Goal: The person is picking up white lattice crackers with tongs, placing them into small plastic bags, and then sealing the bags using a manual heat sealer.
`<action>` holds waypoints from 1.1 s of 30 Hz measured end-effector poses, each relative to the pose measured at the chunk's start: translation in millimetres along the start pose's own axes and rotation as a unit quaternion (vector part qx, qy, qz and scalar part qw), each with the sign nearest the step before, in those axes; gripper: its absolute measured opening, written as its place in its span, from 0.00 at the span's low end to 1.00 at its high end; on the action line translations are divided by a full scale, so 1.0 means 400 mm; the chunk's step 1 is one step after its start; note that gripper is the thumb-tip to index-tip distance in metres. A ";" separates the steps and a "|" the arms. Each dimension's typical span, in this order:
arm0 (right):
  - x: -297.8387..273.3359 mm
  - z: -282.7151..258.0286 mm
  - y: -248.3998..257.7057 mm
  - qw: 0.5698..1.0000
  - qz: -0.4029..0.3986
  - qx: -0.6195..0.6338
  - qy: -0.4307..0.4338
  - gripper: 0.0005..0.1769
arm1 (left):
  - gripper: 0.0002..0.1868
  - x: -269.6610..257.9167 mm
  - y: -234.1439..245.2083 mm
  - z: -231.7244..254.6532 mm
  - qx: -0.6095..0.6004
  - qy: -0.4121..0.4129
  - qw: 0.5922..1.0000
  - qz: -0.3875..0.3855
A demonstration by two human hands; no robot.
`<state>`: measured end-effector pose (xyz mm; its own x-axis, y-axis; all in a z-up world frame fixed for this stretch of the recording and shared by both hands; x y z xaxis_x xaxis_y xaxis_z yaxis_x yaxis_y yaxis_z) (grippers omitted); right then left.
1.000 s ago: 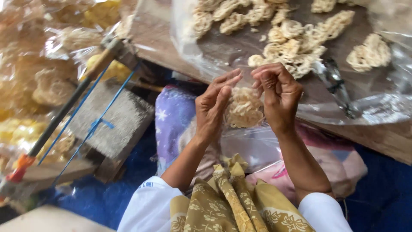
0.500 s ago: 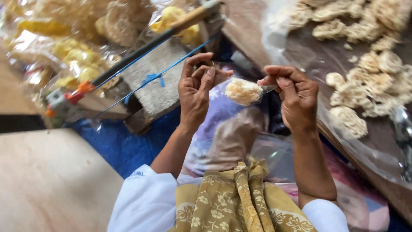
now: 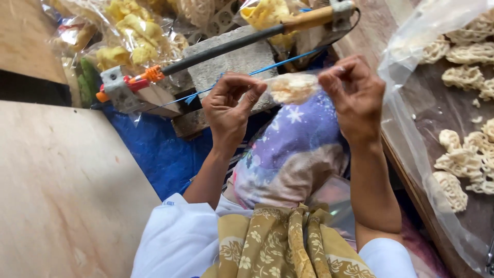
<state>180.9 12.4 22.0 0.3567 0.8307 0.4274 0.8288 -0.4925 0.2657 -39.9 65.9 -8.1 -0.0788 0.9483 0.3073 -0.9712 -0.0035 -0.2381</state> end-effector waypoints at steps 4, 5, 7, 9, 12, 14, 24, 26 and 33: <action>0.022 0.073 -0.090 0.937 -0.021 0.259 -0.235 0.10 | 0.17 -0.003 0.035 -0.047 -0.277 0.156 0.943 0.099; 0.028 0.078 -0.109 0.935 -0.024 0.260 -0.238 0.10 | 0.17 0.001 0.044 -0.063 -0.274 0.157 0.943 0.102; 0.034 0.089 -0.153 0.909 -0.031 0.307 -0.280 0.08 | 0.17 0.005 0.068 -0.099 -0.331 0.174 0.917 0.138; 0.039 0.103 -0.178 0.898 -0.024 0.321 -0.300 0.07 | 0.17 0.015 0.081 -0.099 -0.330 0.166 0.916 0.155; 0.047 0.115 -0.205 0.881 -0.015 0.343 -0.326 0.06 | 0.17 0.029 0.098 -0.102 -0.321 0.154 0.917 0.181; 0.051 0.116 -0.218 0.874 -0.016 0.353 -0.333 0.05 | 0.17 0.034 0.107 -0.103 -0.311 0.151 0.918 0.194; 0.065 0.109 -0.236 0.886 -0.025 0.339 -0.315 0.07 | 0.17 0.035 0.121 -0.111 -0.296 0.140 0.924 0.196; 0.067 0.109 -0.235 0.887 -0.027 0.337 -0.314 0.07 | 0.16 0.036 0.121 -0.111 -0.296 0.141 0.924 0.194; 0.068 0.114 -0.236 0.891 -0.032 0.334 -0.306 0.06 | 0.17 0.037 0.121 -0.114 -0.296 0.134 0.927 0.189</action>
<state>131.8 93.4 -30.8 0.2977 0.9385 -0.1747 0.8551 -0.3435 -0.3882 -77.8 94.0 -57.0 -0.2530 0.9596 -0.1232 -0.5861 -0.2534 -0.7696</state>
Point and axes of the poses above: each hand's wrist, its own x-axis towards the middle knuckle, its own y-axis out of the back of the hand, z = x × y, the point moved 5 cm from there along x, towards the middle knuckle, and after that the axes turned 7 degrees about z, right-handed, at the moved point
